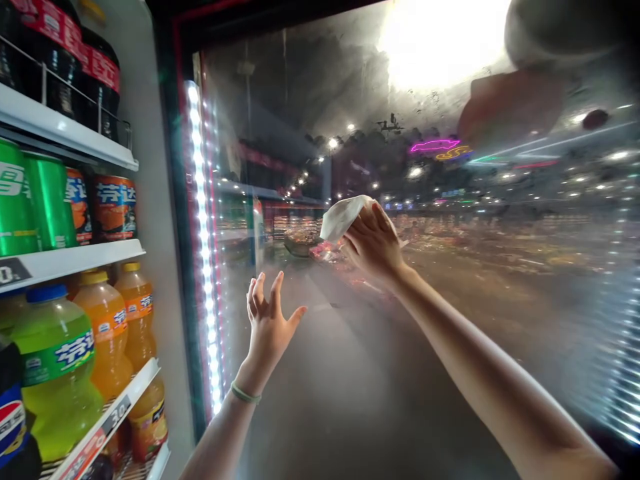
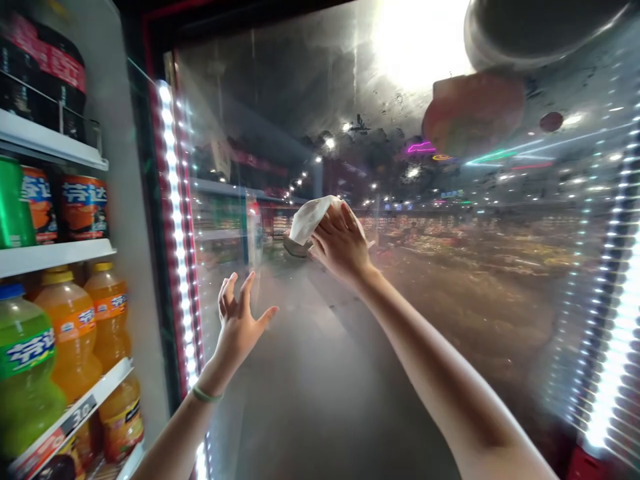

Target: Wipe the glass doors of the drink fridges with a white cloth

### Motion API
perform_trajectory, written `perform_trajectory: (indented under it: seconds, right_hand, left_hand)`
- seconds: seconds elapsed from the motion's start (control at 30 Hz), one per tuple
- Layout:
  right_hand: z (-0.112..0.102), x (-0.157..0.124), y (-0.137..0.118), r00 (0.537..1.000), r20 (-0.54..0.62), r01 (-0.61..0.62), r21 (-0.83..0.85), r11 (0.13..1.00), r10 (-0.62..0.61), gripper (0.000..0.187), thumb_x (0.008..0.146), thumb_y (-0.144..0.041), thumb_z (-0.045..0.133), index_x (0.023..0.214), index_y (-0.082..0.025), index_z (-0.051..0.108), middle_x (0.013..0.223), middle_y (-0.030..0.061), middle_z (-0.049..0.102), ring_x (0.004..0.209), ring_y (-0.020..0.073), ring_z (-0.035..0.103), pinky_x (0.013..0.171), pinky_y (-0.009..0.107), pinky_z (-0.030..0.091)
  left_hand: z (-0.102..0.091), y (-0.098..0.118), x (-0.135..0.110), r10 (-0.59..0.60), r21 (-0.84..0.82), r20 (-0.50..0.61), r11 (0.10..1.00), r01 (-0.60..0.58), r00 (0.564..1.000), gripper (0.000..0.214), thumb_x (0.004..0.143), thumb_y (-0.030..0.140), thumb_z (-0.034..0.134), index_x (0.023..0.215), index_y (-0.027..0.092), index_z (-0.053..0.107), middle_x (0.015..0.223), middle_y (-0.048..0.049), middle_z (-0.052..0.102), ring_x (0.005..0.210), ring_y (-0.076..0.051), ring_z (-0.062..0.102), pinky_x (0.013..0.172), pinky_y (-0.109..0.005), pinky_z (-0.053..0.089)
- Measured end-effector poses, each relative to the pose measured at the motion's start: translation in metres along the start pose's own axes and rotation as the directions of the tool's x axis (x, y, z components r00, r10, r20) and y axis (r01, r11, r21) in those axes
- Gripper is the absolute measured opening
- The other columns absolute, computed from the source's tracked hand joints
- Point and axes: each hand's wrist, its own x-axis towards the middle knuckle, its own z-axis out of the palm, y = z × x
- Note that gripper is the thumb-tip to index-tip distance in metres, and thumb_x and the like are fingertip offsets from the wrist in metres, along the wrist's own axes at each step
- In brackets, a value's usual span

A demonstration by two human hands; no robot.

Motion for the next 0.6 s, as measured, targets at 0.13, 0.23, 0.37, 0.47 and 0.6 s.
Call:
perform_trajectory:
  seconds: [0.13, 0.23, 0.37, 0.47, 0.6]
  right_hand:
    - [-0.01, -0.017, 0.007, 0.985, 0.063, 0.159, -0.008, 0.987, -0.159, 0.03, 0.103, -0.028, 0.049, 0.123, -0.031, 0.072, 0.13, -0.0021, 0.073, 0.135, 0.024, 0.059, 0.135, 0.052, 0.017]
    - [-0.02, -0.031, 0.02, 0.999, 0.049, -0.017, -0.035, 0.999, 0.019, 0.032, 0.102, -0.028, 0.049, 0.126, -0.029, 0.071, 0.137, 0.0007, 0.07, 0.139, 0.0273, 0.055, 0.134, 0.057, 0.016]
    - [-0.033, -0.044, 0.038, 0.986, 0.07, -0.146, -0.043, 0.988, 0.149, 0.035, 0.103, -0.028, 0.045, 0.13, -0.029, 0.067, 0.142, 0.0015, 0.066, 0.142, 0.0298, 0.052, 0.134, 0.061, 0.009]
    - [-0.042, -0.049, 0.054, 0.984, 0.161, -0.076, -0.007, 0.997, 0.076, 0.034, 0.103, -0.028, 0.045, 0.126, -0.032, 0.069, 0.138, -0.0017, 0.069, 0.141, 0.0271, 0.053, 0.135, 0.058, 0.009]
    - [-0.055, -0.052, 0.074, 0.969, 0.028, -0.241, -0.088, 0.967, 0.244, 0.039, 0.104, -0.028, 0.04, 0.136, -0.031, 0.063, 0.151, -0.0005, 0.058, 0.151, 0.0304, 0.04, 0.133, 0.063, 0.011]
  left_hand:
    - [0.006, 0.014, 0.014, 0.033, -0.019, -0.01, 0.999, -0.033, 0.999, 0.079, 0.088, 0.046, 0.072, 0.156, 0.026, 0.037, 0.161, -0.021, 0.027, 0.154, -0.042, 0.02, 0.119, -0.067, 0.031]
    - [0.011, 0.025, 0.019, 0.081, -0.007, -0.043, 0.997, -0.082, 0.996, 0.078, 0.089, 0.047, 0.072, 0.155, 0.023, 0.039, 0.159, -0.0222, 0.029, 0.154, -0.043, 0.021, 0.12, -0.068, 0.028]
    - [0.017, 0.047, 0.022, 0.112, -0.028, -0.024, 0.993, -0.113, 0.993, 0.077, 0.089, 0.048, 0.071, 0.155, 0.024, 0.04, 0.16, -0.0219, 0.03, 0.154, -0.043, 0.022, 0.12, -0.068, 0.028]
    - [0.02, 0.066, 0.025, 0.13, -0.05, 0.024, 0.99, -0.128, 0.991, 0.077, 0.089, 0.047, 0.071, 0.156, 0.027, 0.038, 0.162, -0.0205, 0.029, 0.155, -0.044, 0.02, 0.12, -0.07, 0.026]
    - [0.024, 0.086, 0.03, 0.134, -0.057, 0.021, 0.99, -0.132, 0.991, 0.077, 0.09, 0.046, 0.071, 0.157, 0.028, 0.037, 0.162, -0.0206, 0.028, 0.156, -0.043, 0.018, 0.12, -0.072, 0.023]
